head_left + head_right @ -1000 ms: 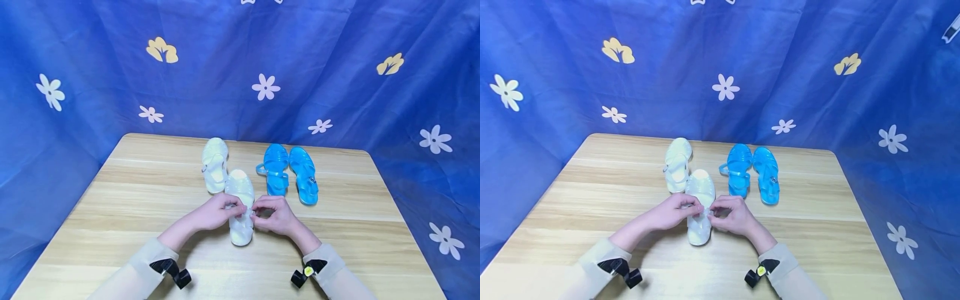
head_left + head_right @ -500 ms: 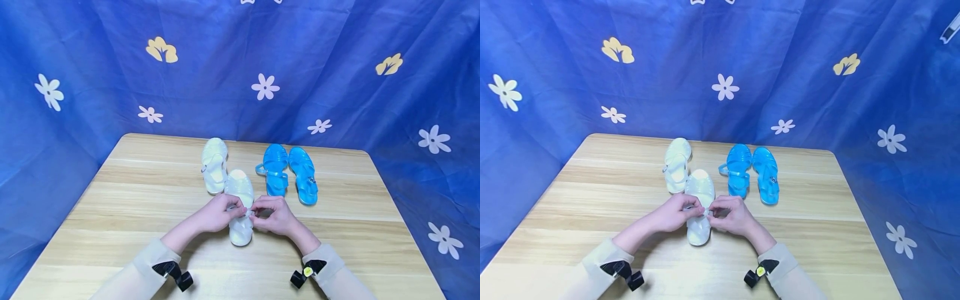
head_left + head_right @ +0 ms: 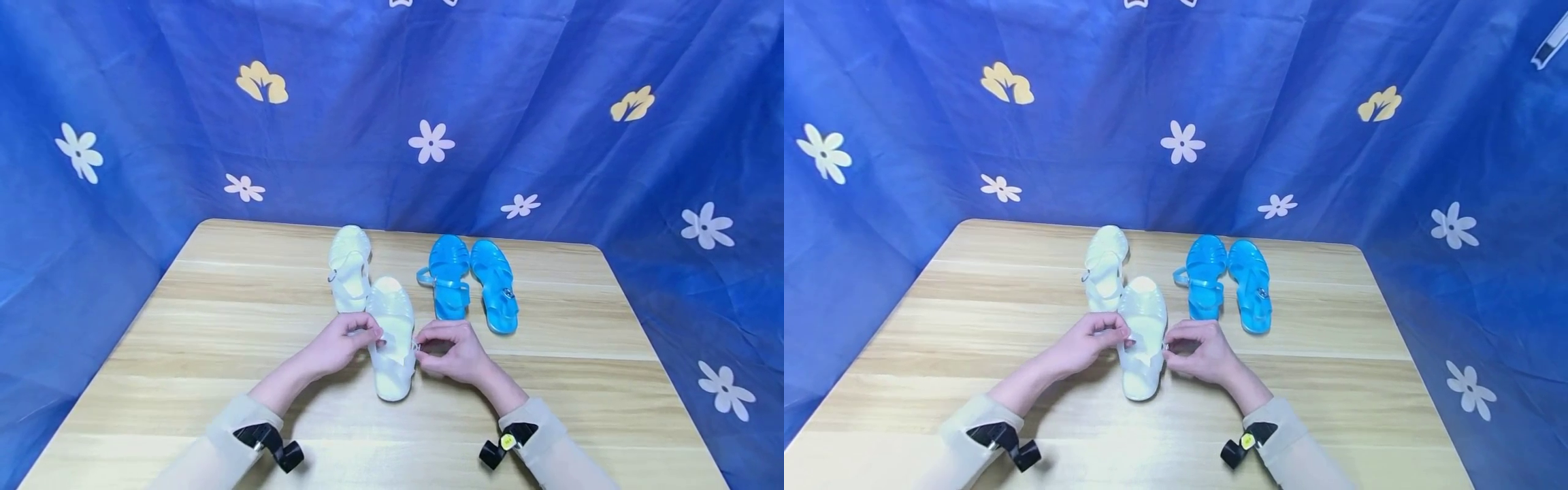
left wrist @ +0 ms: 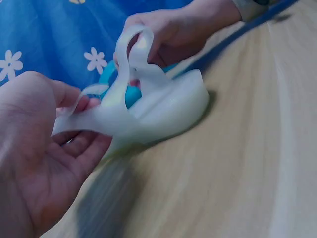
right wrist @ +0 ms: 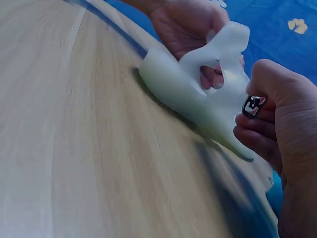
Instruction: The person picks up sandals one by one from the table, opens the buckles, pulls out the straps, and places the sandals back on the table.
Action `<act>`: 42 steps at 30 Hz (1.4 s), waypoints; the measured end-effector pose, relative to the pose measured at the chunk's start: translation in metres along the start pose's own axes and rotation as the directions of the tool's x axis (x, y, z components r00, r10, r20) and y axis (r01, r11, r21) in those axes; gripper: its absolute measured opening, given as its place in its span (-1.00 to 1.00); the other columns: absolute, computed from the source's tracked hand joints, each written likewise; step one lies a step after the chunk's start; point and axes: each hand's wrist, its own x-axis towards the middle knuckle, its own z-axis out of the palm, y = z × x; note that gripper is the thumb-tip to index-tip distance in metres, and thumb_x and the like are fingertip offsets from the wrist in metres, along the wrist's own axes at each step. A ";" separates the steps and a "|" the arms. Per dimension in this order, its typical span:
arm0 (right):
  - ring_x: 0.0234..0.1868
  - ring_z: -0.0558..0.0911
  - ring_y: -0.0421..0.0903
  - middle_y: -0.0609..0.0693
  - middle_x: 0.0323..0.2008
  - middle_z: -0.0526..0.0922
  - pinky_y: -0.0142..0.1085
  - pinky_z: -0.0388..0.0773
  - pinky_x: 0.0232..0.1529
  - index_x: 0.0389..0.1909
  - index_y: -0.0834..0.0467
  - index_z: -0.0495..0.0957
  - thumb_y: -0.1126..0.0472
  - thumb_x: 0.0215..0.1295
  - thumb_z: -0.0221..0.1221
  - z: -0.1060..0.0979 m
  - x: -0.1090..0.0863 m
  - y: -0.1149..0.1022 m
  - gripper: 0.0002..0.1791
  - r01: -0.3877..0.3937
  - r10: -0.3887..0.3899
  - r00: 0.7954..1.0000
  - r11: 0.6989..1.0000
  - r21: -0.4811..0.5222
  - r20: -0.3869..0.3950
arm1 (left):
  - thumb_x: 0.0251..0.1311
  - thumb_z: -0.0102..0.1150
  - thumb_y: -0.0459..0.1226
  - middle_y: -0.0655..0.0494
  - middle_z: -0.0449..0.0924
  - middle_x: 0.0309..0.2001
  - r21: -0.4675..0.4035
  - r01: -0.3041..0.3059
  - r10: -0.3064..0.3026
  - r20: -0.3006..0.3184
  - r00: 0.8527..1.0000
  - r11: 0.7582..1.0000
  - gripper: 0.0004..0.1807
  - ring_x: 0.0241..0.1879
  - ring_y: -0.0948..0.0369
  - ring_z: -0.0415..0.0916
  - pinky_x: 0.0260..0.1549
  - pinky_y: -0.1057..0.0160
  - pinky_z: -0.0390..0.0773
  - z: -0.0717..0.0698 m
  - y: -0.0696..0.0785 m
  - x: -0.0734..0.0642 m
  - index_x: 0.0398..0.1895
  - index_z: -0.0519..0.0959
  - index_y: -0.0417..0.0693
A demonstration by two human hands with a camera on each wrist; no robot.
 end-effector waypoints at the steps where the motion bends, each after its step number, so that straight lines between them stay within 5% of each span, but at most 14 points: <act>1: -0.28 0.75 -0.05 0.02 -0.29 0.79 -0.21 0.75 -0.19 -0.25 0.20 0.78 0.50 0.08 0.47 0.000 0.002 -0.005 -0.77 0.000 0.000 1.000 1.000 -0.004 -0.007 | 0.54 0.15 -0.28 0.08 0.73 -0.23 -0.019 0.004 -0.004 -0.011 1.000 1.000 -0.80 -0.09 0.09 0.58 0.04 0.12 0.51 -0.001 0.000 -0.001 -0.26 0.70 -0.16; 7: -0.32 0.75 0.08 0.15 -0.30 0.78 -0.07 0.76 -0.26 -0.25 0.31 0.76 0.59 0.01 0.49 0.006 0.007 -0.009 -0.72 0.000 0.000 1.000 1.000 0.021 -0.009 | 0.53 0.21 -0.23 0.17 0.74 -0.22 0.038 -0.021 0.022 -0.039 0.999 0.999 -0.81 -0.07 0.12 0.61 0.09 0.09 0.52 0.002 0.003 -0.001 -0.23 0.74 -0.08; 12: -0.24 0.76 -0.03 0.04 -0.22 0.79 -0.15 0.77 -0.20 -0.15 0.24 0.77 0.48 0.14 0.50 0.005 0.001 -0.003 -0.75 -0.001 0.001 1.000 1.000 0.012 0.004 | 0.46 0.33 -0.18 0.19 0.75 -0.14 0.075 -0.014 0.023 -0.131 0.991 0.997 -0.86 -0.11 0.18 0.63 0.01 0.15 0.58 0.001 0.002 -0.006 -0.11 0.74 -0.04; 16: -0.17 0.76 -0.12 -0.04 -0.17 0.78 -0.22 0.75 -0.12 -0.10 0.18 0.78 0.39 0.24 0.48 0.004 -0.003 -0.006 -0.78 -0.018 0.019 1.000 1.000 -0.022 0.020 | 0.40 0.40 -0.24 -0.01 0.72 0.02 -0.019 -0.029 0.025 -0.170 0.985 0.999 -0.62 -0.07 0.06 0.68 -0.06 0.22 0.68 -0.001 0.001 -0.011 0.18 0.62 -0.22; 20: -0.16 0.76 -0.15 -0.06 -0.15 0.77 -0.25 0.74 -0.10 -0.08 0.13 0.78 0.34 0.28 0.48 0.001 -0.011 -0.008 -0.79 -0.061 0.062 0.998 0.997 -0.050 0.022 | 0.33 0.45 -0.30 -0.24 0.60 0.25 -0.105 -0.050 0.036 -0.133 0.990 0.993 -0.28 0.20 -0.10 0.62 0.18 0.14 0.62 0.000 0.000 -0.016 0.45 0.35 -0.36; 26: -0.08 0.77 -0.03 0.00 -0.07 0.75 -0.20 0.72 0.01 0.07 0.16 0.74 0.32 0.28 0.48 -0.002 -0.021 -0.014 -0.66 -0.111 0.115 0.992 0.992 -0.066 0.059 | 0.14 0.59 -0.05 -0.12 0.62 0.29 0.109 -0.059 0.069 -0.100 0.993 0.992 -0.16 0.26 -0.02 0.60 0.28 0.02 0.53 0.000 -0.002 -0.035 0.41 0.48 -0.25; 32: 0.10 0.71 -0.07 -0.11 0.11 0.72 -0.19 0.64 0.18 0.20 0.10 0.69 0.17 0.20 0.58 0.001 -0.030 -0.025 -0.46 -0.123 0.143 0.985 0.974 -0.189 0.100 | 0.04 0.63 0.07 0.11 0.66 0.26 0.386 -0.168 0.198 -0.038 0.980 0.907 -0.21 0.27 0.13 0.59 0.32 0.01 0.49 0.003 -0.005 -0.050 0.30 0.65 -0.11; 36: 0.12 0.70 -0.16 -0.14 0.10 0.73 -0.23 0.64 0.17 0.16 0.10 0.71 0.14 0.25 0.54 0.007 -0.030 -0.030 -0.53 -0.105 0.127 0.989 0.963 -0.247 0.075 | 0.19 0.58 -0.10 0.08 0.70 0.19 0.446 -0.225 0.268 -0.034 0.963 0.866 -0.42 0.21 0.13 0.64 0.26 0.06 0.55 0.010 -0.005 -0.049 0.23 0.70 -0.14; 42: 0.08 0.72 -0.17 -0.09 0.05 0.76 -0.30 0.65 0.12 0.10 0.14 0.74 0.23 0.31 0.49 0.015 -0.027 -0.029 -0.64 -0.078 0.094 0.995 0.956 -0.284 0.042 | 0.22 0.55 -0.26 0.02 0.74 0.10 0.472 -0.223 0.294 -0.082 0.952 0.853 -0.57 0.14 0.12 0.68 0.18 0.11 0.61 0.015 -0.006 -0.046 0.14 0.74 -0.21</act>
